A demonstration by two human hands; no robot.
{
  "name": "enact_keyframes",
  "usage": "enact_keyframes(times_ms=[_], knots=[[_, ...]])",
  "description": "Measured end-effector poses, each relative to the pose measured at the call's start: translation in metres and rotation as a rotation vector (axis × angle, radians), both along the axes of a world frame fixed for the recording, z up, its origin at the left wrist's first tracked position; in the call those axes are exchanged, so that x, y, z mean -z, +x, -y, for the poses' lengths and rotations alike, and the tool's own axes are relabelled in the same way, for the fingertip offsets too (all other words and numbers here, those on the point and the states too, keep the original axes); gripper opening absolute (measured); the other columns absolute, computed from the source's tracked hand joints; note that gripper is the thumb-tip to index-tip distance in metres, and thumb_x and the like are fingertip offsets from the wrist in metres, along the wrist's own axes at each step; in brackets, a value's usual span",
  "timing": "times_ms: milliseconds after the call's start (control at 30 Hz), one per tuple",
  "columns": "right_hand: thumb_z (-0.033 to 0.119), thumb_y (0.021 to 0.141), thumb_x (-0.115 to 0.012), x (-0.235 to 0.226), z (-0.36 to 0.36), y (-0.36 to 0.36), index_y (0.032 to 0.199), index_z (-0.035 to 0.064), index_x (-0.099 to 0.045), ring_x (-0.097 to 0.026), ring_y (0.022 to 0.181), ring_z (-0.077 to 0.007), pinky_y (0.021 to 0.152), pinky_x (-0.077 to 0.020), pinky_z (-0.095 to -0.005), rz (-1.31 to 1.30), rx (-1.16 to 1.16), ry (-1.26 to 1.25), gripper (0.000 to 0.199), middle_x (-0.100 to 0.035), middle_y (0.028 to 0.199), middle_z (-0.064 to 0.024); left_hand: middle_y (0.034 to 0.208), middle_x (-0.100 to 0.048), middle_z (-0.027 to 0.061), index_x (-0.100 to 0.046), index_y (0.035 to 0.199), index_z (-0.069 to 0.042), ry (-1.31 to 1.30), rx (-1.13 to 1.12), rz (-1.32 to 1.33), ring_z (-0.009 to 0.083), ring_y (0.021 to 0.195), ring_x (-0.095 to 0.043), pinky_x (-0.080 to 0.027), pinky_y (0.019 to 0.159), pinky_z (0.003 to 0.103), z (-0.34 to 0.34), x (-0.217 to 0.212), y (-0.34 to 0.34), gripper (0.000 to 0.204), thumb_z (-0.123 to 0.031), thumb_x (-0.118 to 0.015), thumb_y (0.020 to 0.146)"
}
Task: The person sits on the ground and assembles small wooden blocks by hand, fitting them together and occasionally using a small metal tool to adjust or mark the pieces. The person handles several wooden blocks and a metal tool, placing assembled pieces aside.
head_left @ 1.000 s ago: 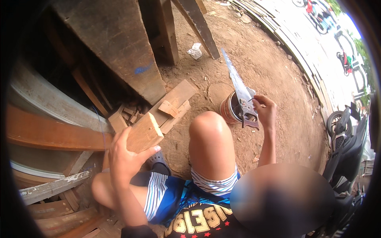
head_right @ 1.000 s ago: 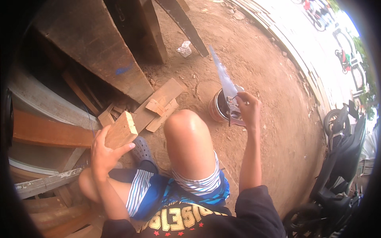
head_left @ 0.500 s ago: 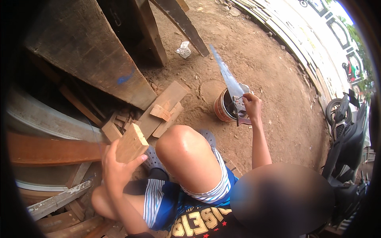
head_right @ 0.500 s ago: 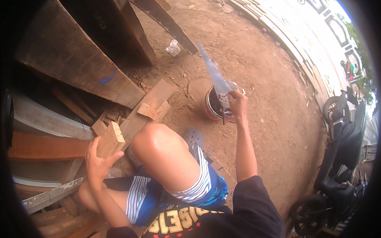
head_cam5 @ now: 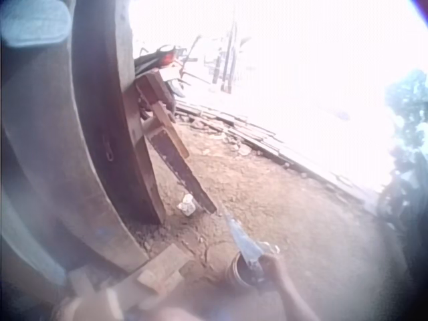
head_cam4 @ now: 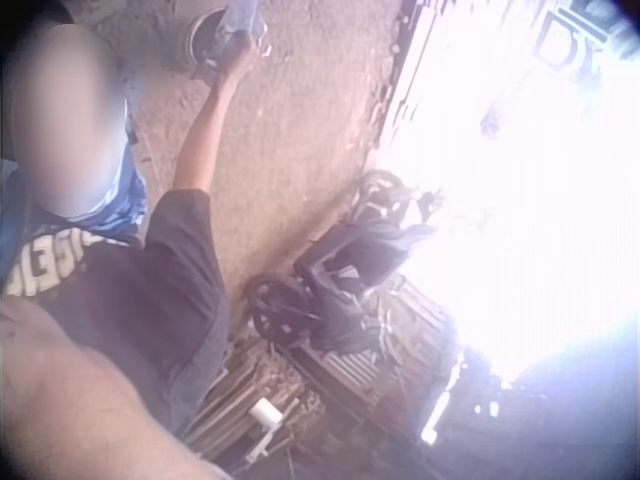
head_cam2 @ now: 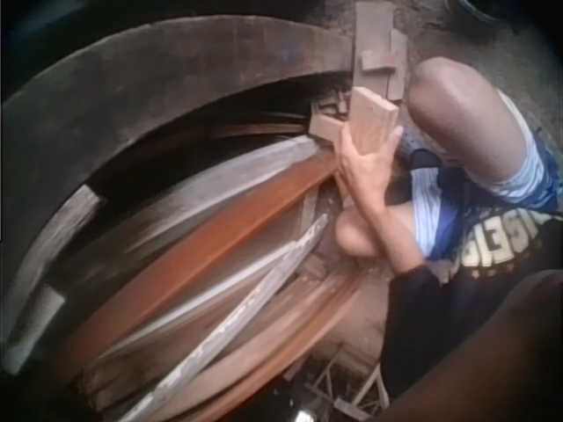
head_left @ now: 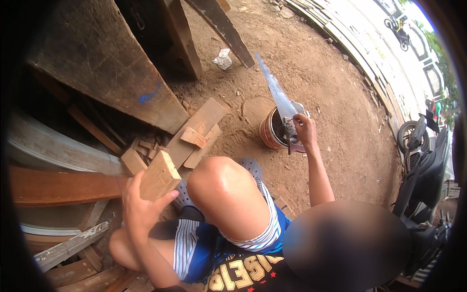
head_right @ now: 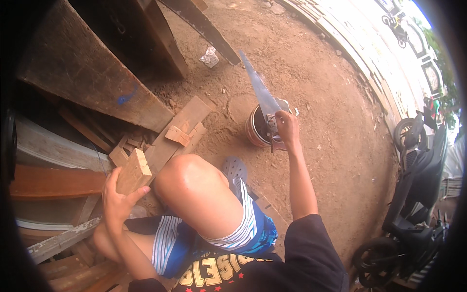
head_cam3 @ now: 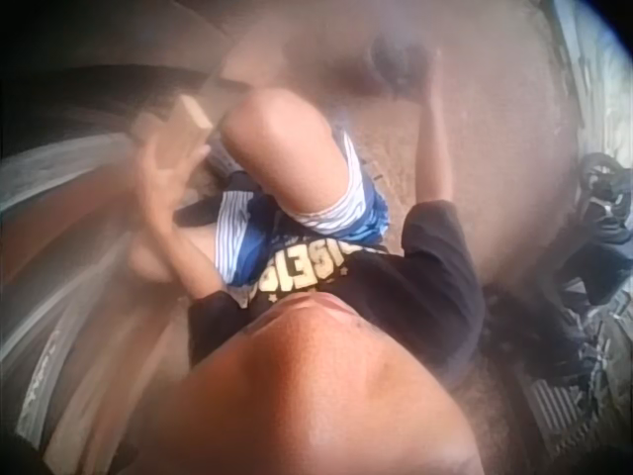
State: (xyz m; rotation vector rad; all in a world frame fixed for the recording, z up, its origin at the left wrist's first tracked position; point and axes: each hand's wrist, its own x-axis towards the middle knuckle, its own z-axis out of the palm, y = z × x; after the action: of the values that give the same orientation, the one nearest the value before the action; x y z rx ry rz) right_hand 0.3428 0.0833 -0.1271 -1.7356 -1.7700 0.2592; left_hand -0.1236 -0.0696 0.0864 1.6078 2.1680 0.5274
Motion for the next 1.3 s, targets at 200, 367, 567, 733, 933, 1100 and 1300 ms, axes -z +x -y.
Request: enact_keyframes(times_ms=[200,367,567,733,933,1100,1300], knots=[[0.005,0.083,-0.064,-0.015,0.003,-0.007,0.089,0.0005,-0.068,-0.067,0.076,-0.033,0.067,-0.0515,-0.0381,0.134,-0.094,-0.038,0.009,-0.068,0.082,-0.0185,0.112,-0.06,0.0195,-0.057,0.121,-0.001,-0.015,0.004,0.012,0.038,0.108,-0.056,-0.045,0.092,0.044,0.0,0.001,0.0,0.082,-0.039,-0.09,0.056],[0.005,0.083,-0.066,-0.013,0.001,0.001,0.091,0.0,-0.069,-0.069,0.073,-0.0278,0.067,-0.0532,-0.035,0.094,-0.099,-0.059,0.01,-0.07,0.082,-0.0161,0.111,-0.061,0.0191,-0.057,0.121,-0.001,-0.018,0.008,0.013,0.0377,0.107,-0.057,-0.045,0.091,0.044,0.0,-0.002,0.001,0.081,-0.039,-0.09,0.056],[0.002,0.082,-0.068,-0.008,0.013,0.003,0.095,0.0005,-0.072,-0.07,0.074,-0.0165,0.068,-0.0545,-0.0288,-0.196,0.113,-0.012,0.013,-0.073,0.083,-0.0094,0.111,-0.061,0.0196,-0.057,0.12,0.0,0.005,0.005,0.029,0.038,0.107,-0.056,-0.044,0.092,0.043,0.001,-0.001,0.0,0.081,-0.038,-0.09,0.057],[0.006,0.083,-0.068,-0.022,0.016,0.005,0.094,0.0002,-0.072,-0.069,0.076,-0.0155,0.069,-0.0542,-0.0288,-0.247,0.191,0.047,0.013,-0.073,0.085,-0.0096,0.11,-0.06,0.0204,-0.057,0.12,0.0,0.008,0.014,0.014,0.0382,0.108,-0.055,-0.043,0.094,0.044,0.001,0.005,0.0,0.08,-0.036,-0.09,0.057],[0.008,0.082,-0.068,-0.046,0.041,0.019,0.094,-0.001,-0.071,-0.069,0.072,-0.0176,0.067,-0.0534,-0.0291,-0.025,0.054,-0.205,0.015,-0.072,0.083,-0.0117,0.109,-0.061,0.02,-0.058,0.119,0.0,0.013,0.025,0.042,0.0375,0.106,-0.055,-0.043,0.093,0.044,0.001,0.003,0.001,0.078,-0.034,-0.09,0.057],[0.005,0.079,-0.069,-0.027,0.05,0.025,0.093,-0.0023,-0.07,-0.069,0.07,-0.0207,0.068,-0.0541,-0.0309,0.028,-0.006,-0.244,0.015,-0.071,0.081,-0.0133,0.108,-0.061,0.0198,-0.058,0.118,0.0,0.018,0.042,0.041,0.0373,0.106,-0.056,-0.042,0.093,0.043,0.0,0.004,0.002,0.077,-0.033,-0.09,0.057],[0.006,0.079,-0.069,-0.048,0.041,-0.013,0.092,-0.0009,-0.07,-0.068,0.071,-0.0234,0.069,-0.0531,-0.0334,-0.249,-0.049,-0.26,0.015,-0.071,0.083,-0.0148,0.109,-0.061,0.0199,-0.058,0.118,0.0,0.004,0.044,0.033,0.0374,0.106,-0.055,-0.042,0.093,0.043,-0.001,0.002,0.004,0.076,-0.033,-0.089,0.057]])
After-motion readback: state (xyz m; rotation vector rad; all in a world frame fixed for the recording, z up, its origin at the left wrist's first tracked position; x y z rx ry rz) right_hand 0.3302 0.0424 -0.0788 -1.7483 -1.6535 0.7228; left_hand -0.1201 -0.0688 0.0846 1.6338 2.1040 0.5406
